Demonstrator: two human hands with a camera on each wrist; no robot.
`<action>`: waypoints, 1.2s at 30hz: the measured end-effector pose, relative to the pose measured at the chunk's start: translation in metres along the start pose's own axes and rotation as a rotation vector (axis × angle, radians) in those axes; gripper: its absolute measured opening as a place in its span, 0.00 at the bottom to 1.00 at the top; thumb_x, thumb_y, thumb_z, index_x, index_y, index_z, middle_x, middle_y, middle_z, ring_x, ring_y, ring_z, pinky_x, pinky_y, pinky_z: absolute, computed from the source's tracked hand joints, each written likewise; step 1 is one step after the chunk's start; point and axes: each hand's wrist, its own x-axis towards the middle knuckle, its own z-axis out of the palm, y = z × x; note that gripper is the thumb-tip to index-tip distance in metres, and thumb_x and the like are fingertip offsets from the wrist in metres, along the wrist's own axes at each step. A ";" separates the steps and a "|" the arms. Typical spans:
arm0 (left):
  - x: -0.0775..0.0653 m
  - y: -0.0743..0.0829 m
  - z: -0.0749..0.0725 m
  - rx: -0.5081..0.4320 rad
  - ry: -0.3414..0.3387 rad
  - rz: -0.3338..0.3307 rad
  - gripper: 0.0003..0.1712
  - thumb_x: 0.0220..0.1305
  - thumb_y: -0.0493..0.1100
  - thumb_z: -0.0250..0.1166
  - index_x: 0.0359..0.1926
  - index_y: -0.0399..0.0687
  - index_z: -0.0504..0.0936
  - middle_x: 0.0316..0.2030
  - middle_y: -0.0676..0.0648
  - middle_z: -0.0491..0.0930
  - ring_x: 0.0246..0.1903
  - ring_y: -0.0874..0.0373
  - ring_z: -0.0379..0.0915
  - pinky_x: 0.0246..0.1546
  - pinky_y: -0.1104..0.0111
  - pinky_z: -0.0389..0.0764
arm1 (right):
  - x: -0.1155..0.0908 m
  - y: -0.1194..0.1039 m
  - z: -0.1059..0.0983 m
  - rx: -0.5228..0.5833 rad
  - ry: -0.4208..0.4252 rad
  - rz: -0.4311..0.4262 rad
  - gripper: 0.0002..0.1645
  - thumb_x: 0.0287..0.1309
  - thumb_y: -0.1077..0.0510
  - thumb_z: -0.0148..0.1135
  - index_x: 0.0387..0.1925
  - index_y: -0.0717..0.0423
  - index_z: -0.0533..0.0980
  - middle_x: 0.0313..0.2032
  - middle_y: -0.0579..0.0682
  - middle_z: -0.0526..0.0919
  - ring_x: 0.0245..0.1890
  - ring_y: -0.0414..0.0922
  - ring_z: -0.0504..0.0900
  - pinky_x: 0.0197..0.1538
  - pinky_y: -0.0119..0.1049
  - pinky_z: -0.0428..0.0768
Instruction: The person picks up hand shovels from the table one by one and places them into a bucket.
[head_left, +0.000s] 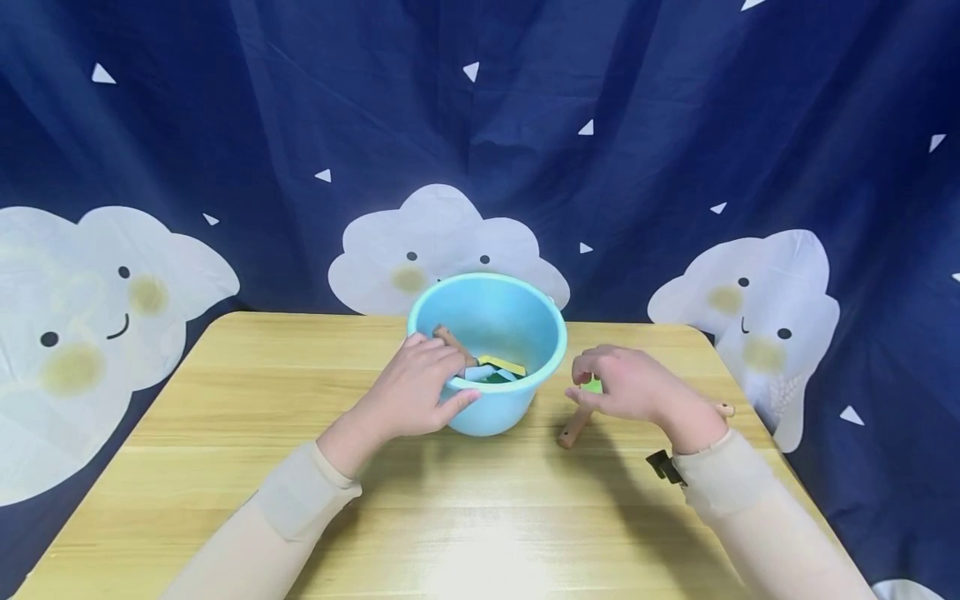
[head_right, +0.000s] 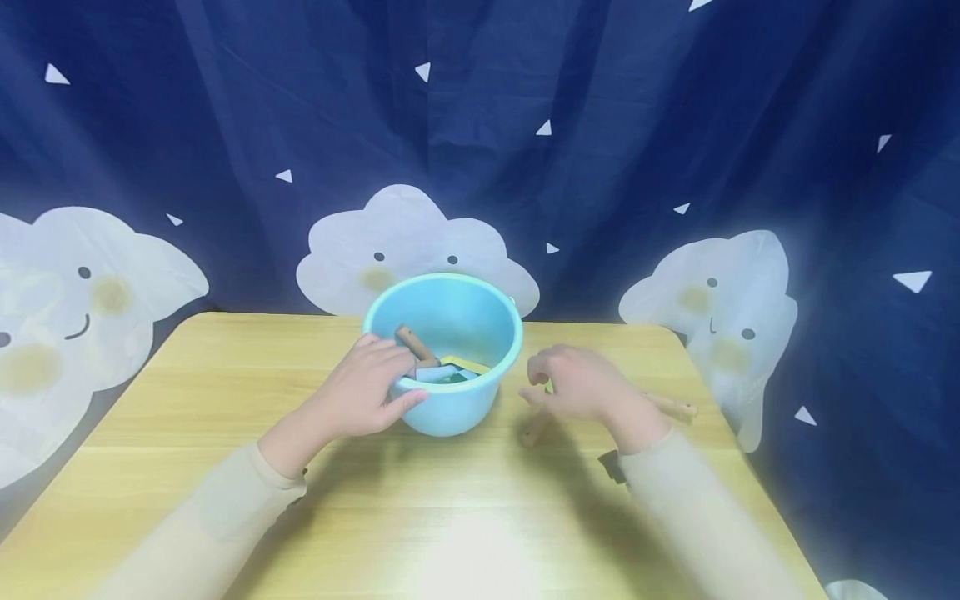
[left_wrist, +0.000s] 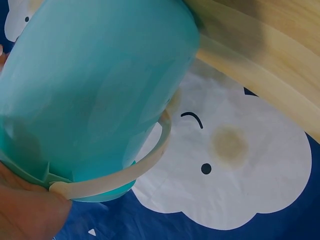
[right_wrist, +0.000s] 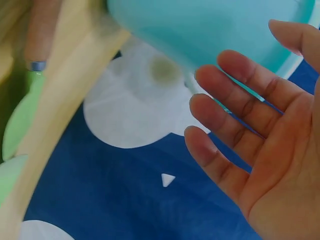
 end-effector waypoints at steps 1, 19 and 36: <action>0.000 0.000 0.000 0.000 0.000 0.000 0.22 0.67 0.63 0.57 0.41 0.51 0.81 0.39 0.54 0.83 0.42 0.57 0.75 0.43 0.61 0.67 | 0.000 0.001 0.003 0.006 -0.006 0.003 0.09 0.61 0.44 0.65 0.29 0.40 0.77 0.31 0.33 0.77 0.33 0.38 0.75 0.38 0.40 0.76; -0.001 0.000 0.001 0.002 -0.010 -0.010 0.22 0.68 0.63 0.56 0.42 0.51 0.81 0.38 0.56 0.83 0.41 0.58 0.75 0.43 0.61 0.66 | -0.007 0.008 0.054 0.048 -0.094 -0.055 0.14 0.51 0.47 0.75 0.35 0.48 0.82 0.37 0.41 0.81 0.41 0.43 0.78 0.47 0.45 0.78; -0.001 -0.001 0.001 -0.014 -0.025 -0.017 0.24 0.67 0.63 0.57 0.43 0.47 0.83 0.40 0.52 0.84 0.44 0.57 0.76 0.44 0.60 0.67 | -0.010 0.014 0.084 0.023 -0.074 -0.156 0.12 0.48 0.55 0.77 0.35 0.47 0.81 0.35 0.38 0.79 0.38 0.40 0.75 0.46 0.41 0.77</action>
